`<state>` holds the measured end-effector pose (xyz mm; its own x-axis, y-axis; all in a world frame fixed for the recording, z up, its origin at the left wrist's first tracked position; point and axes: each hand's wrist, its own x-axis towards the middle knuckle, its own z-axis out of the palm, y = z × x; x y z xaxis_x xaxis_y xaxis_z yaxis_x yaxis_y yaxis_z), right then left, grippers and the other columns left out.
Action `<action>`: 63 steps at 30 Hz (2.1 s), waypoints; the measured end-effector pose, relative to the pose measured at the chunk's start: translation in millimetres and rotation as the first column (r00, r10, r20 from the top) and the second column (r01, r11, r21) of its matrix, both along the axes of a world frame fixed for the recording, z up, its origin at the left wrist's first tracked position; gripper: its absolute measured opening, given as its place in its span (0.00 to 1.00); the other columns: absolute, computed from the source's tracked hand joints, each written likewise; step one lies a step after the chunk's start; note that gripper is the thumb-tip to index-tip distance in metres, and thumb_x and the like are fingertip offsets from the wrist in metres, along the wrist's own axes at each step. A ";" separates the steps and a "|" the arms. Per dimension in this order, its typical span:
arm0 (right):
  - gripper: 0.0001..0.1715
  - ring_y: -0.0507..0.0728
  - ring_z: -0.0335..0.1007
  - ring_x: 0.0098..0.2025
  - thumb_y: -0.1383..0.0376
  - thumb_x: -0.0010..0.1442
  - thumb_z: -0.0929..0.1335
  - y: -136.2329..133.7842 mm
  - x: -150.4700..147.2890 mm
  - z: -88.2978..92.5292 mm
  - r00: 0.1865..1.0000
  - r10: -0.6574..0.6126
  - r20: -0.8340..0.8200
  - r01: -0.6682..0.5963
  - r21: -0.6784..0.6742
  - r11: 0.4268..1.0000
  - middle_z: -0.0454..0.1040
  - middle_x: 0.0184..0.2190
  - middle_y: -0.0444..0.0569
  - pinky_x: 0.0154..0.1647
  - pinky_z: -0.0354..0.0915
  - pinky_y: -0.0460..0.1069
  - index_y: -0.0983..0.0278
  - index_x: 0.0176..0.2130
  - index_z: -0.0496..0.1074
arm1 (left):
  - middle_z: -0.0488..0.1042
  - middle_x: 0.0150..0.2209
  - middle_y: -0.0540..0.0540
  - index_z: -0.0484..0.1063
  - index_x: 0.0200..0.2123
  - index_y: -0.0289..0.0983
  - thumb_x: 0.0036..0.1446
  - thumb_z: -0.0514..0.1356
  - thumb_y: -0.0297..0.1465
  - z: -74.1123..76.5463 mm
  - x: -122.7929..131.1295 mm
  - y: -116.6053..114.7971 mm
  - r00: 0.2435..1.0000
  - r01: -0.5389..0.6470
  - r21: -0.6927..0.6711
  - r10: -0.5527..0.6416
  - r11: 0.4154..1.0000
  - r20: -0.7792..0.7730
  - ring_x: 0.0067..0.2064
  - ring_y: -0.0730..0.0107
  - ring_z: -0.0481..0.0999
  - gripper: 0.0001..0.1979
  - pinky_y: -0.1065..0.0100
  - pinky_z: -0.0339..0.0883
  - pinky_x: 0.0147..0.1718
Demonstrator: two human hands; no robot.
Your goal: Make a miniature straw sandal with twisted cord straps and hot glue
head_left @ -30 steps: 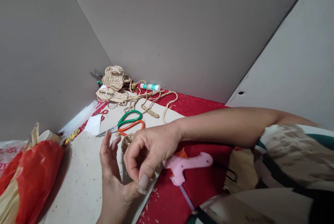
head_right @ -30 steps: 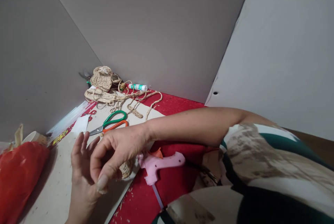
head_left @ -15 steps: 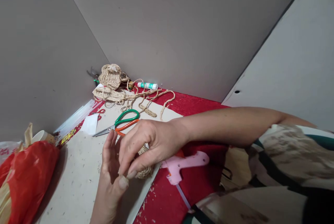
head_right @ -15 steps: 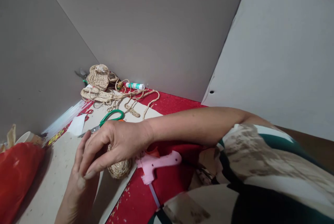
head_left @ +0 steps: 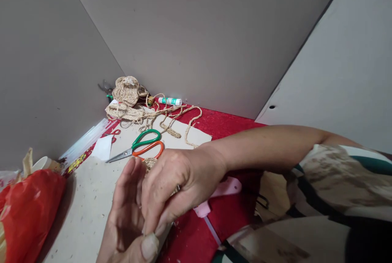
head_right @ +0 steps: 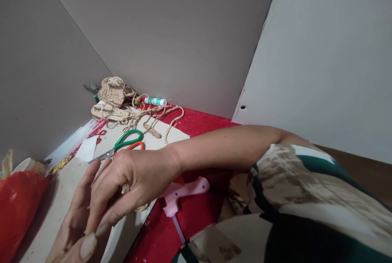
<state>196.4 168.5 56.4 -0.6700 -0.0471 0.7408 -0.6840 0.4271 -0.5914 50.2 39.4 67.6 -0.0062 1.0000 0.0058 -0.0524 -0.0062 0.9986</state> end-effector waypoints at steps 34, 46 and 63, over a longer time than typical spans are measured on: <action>0.06 0.46 0.63 0.29 0.75 0.52 0.65 -23.9 3.1 -3.3 0.872 -0.486 0.051 0.487 -0.011 0.873 0.72 0.27 0.43 0.34 0.63 0.40 0.66 0.28 0.69 | 0.71 0.63 0.43 0.69 0.62 0.52 0.47 0.72 0.44 -24.8 -17.0 11.1 0.998 -0.058 -0.027 0.058 0.998 -0.008 0.63 0.40 0.69 0.37 0.46 0.71 0.55; 0.05 0.45 0.62 0.27 0.73 0.54 0.65 -17.0 5.8 -0.5 0.841 -0.539 0.033 0.539 -0.112 0.835 0.69 0.25 0.42 0.30 0.61 0.40 0.66 0.26 0.67 | 0.80 0.52 0.43 0.73 0.57 0.53 0.42 0.70 0.55 -26.5 -20.9 9.5 0.995 -0.099 0.046 0.099 0.994 -0.003 0.60 0.40 0.73 0.37 0.45 0.73 0.53; 0.12 0.48 0.67 0.26 0.64 0.72 0.57 113.5 14.2 15.8 0.173 -0.925 0.338 0.979 0.047 0.200 0.72 0.30 0.47 0.27 0.65 0.43 0.67 0.40 0.65 | 0.70 0.23 0.53 0.67 0.23 0.40 0.65 0.57 0.42 -48.4 -58.4 50.6 0.694 -0.472 0.464 0.641 0.749 -0.329 0.27 0.70 0.71 0.19 0.66 0.67 0.33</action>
